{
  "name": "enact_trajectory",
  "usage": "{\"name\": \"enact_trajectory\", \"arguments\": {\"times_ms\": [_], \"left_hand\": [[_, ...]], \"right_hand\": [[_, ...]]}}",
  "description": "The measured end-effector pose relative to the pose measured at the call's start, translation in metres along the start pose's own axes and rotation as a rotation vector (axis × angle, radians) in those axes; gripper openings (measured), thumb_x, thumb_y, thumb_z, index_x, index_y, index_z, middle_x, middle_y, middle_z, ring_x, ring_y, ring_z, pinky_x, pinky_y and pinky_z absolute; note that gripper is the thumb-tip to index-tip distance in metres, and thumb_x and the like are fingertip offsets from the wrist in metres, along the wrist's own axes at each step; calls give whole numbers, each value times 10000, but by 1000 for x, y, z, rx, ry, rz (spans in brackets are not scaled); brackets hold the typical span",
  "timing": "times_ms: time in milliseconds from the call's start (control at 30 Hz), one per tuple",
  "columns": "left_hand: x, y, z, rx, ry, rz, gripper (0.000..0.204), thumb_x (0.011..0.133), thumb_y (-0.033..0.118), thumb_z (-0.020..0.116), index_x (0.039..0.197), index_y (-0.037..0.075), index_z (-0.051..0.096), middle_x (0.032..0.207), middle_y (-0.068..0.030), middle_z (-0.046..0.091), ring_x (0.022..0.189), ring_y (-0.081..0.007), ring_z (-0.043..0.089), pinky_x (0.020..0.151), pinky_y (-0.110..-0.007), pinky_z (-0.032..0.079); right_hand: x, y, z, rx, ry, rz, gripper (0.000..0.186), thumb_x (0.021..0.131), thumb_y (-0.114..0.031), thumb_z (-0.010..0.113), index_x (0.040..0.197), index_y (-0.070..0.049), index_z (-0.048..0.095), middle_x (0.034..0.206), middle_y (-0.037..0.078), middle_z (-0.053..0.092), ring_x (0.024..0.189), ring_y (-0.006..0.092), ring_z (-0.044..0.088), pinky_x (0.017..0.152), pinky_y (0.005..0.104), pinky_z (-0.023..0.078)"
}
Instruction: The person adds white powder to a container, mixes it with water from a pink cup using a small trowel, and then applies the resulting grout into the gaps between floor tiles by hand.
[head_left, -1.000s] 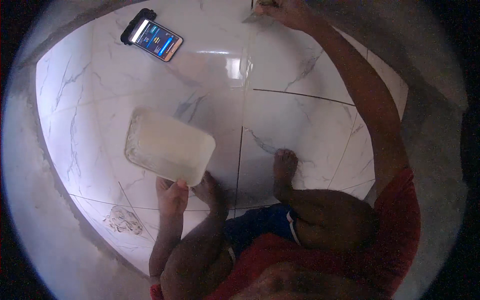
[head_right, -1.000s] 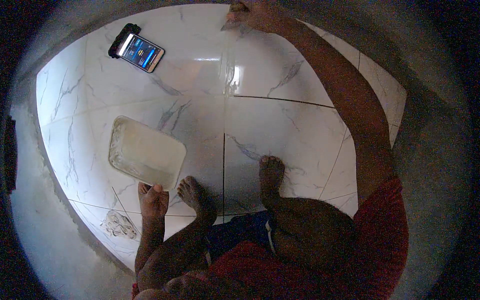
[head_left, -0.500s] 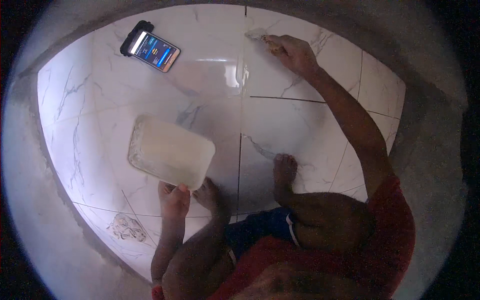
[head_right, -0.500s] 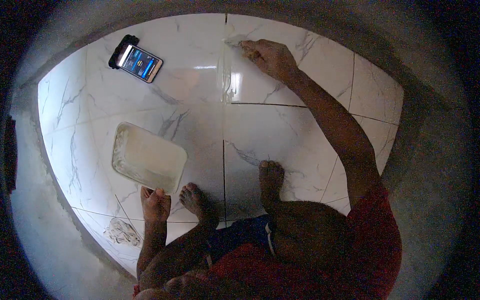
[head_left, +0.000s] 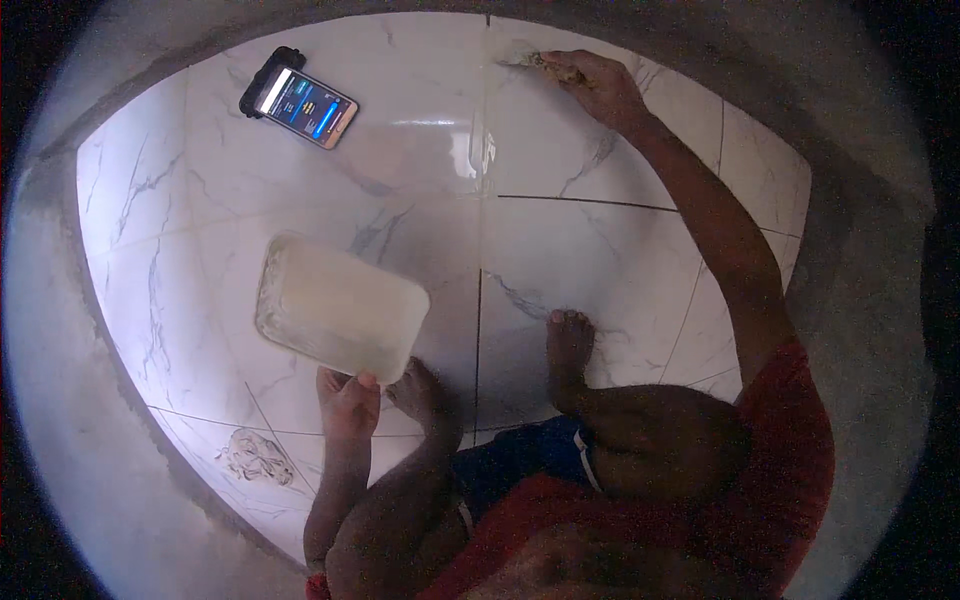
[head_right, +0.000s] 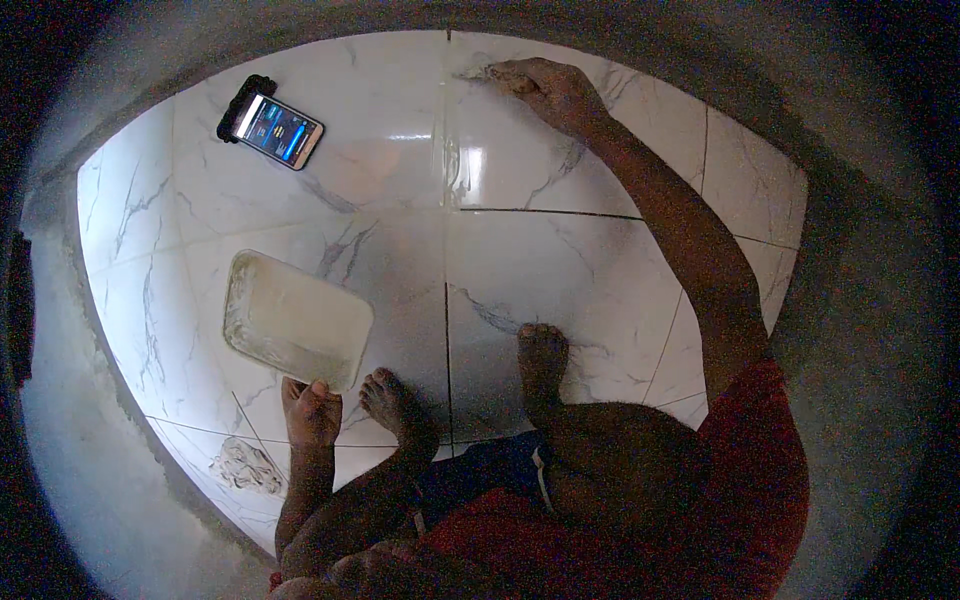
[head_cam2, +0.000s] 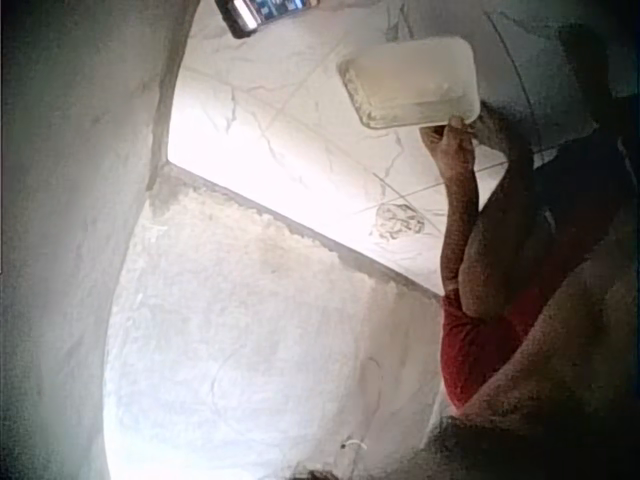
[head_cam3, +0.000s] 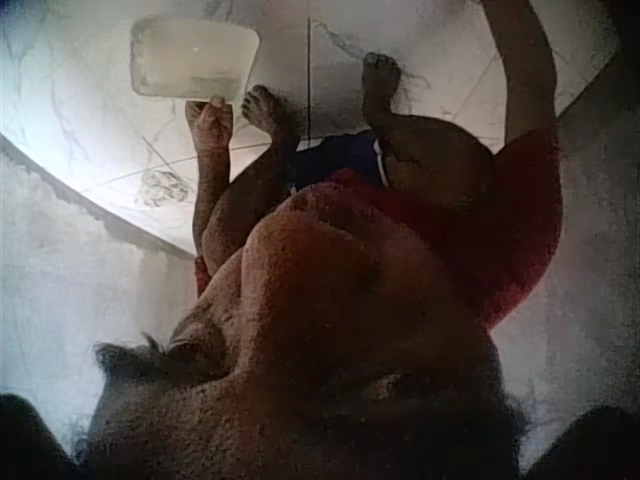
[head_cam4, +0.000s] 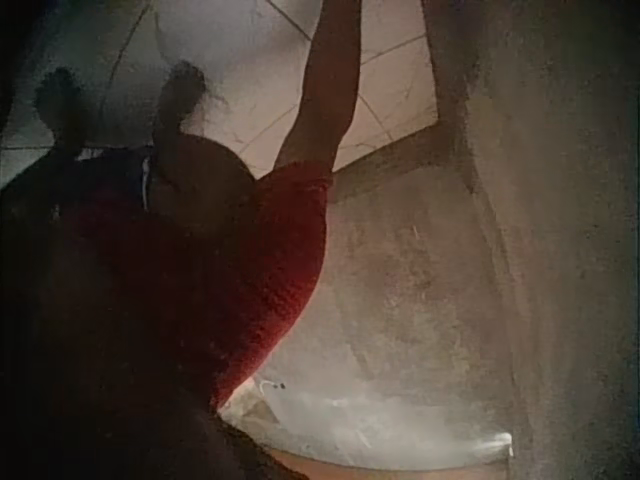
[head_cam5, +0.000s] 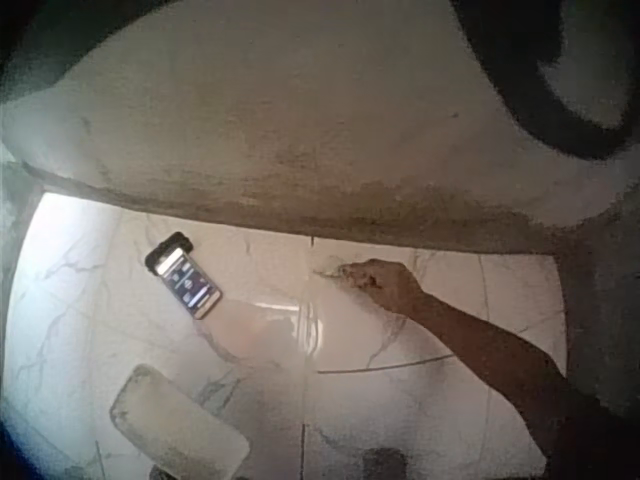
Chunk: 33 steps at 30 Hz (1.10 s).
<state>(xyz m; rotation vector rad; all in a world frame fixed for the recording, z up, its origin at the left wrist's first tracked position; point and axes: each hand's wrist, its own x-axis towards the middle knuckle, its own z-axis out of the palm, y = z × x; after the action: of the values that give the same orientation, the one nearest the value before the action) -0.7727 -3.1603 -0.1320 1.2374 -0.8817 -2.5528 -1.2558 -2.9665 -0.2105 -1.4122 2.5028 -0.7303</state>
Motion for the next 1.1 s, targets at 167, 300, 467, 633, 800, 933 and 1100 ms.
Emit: {"name": "enact_trajectory", "arguments": {"times_ms": [167, 300, 467, 633, 800, 933, 1100], "left_hand": [[2, -2, 3, 3, -10, -7, 686, 787, 135, 802, 1319, -70, 420, 1262, -151, 587, 1154, -265, 596, 1025, -396, 480], [0, -3, 2, -35, 6, 13, 630, 805, 31, 721, 1339, -87, 407, 1243, -165, 597, 1149, -287, 604, 1016, -414, 479], [-2, -3, 5, -36, 27, 19, 620, 796, 7, 700, 1336, -85, 411, 1239, -164, 596, 1143, -281, 607, 1013, -405, 482], [-3, -2, 4, -24, 25, 7, 643, 786, 27, 737, 1321, -82, 398, 1232, -164, 584, 1098, -266, 622, 987, -390, 511], [-4, -6, 1, 6, 73, -12, 636, 786, 29, 733, 1323, -71, 409, 1242, -172, 588, 1121, -275, 618, 996, -394, 509], [-1, -8, 5, -35, 11, 27, 632, 787, 45, 738, 1322, -72, 421, 1247, -179, 593, 1145, -290, 611, 1015, -408, 499], [-2, -3, 11, -30, -13, 3, 651, 791, 73, 762, 1327, -78, 424, 1239, -167, 599, 1137, -285, 609, 1012, -410, 486]], "right_hand": [[9, 6, 2, 78, 48, -20, 350, 922, -106, 622, 1272, -124, 627, 1184, 140, 674, 1039, 265, 670, 920, 341, 533], [31, -10, -10, -18, -77, 93, 336, 919, -219, 643, 1248, -149, 641, 1187, 110, 677, 1011, 289, 676, 888, 389, 544], [25, 14, -13, -47, -92, 116, 342, 924, -206, 622, 1263, -167, 634, 1127, 119, 698, 945, 308, 685, 869, 409, 543], [26, 26, -2, 37, -86, 195, 383, 933, -245, 661, 1312, -237, 610, 1168, 83, 692, 997, 215, 668, 894, 348, 531], [35, 40, 1, 10, -113, 210, 420, 918, -246, 682, 1329, -226, 592, 1160, 77, 688, 1002, 211, 657, 909, 347, 520], [34, 39, -2, 66, -125, 141, 436, 910, -280, 694, 1322, -177, 592, 1160, 93, 684, 1003, 219, 653, 902, 353, 517], [26, 33, -6, 32, -106, 137, 434, 899, -334, 691, 1293, -170, 619, 1133, 118, 688, 985, 266, 664, 868, 374, 527]]}}
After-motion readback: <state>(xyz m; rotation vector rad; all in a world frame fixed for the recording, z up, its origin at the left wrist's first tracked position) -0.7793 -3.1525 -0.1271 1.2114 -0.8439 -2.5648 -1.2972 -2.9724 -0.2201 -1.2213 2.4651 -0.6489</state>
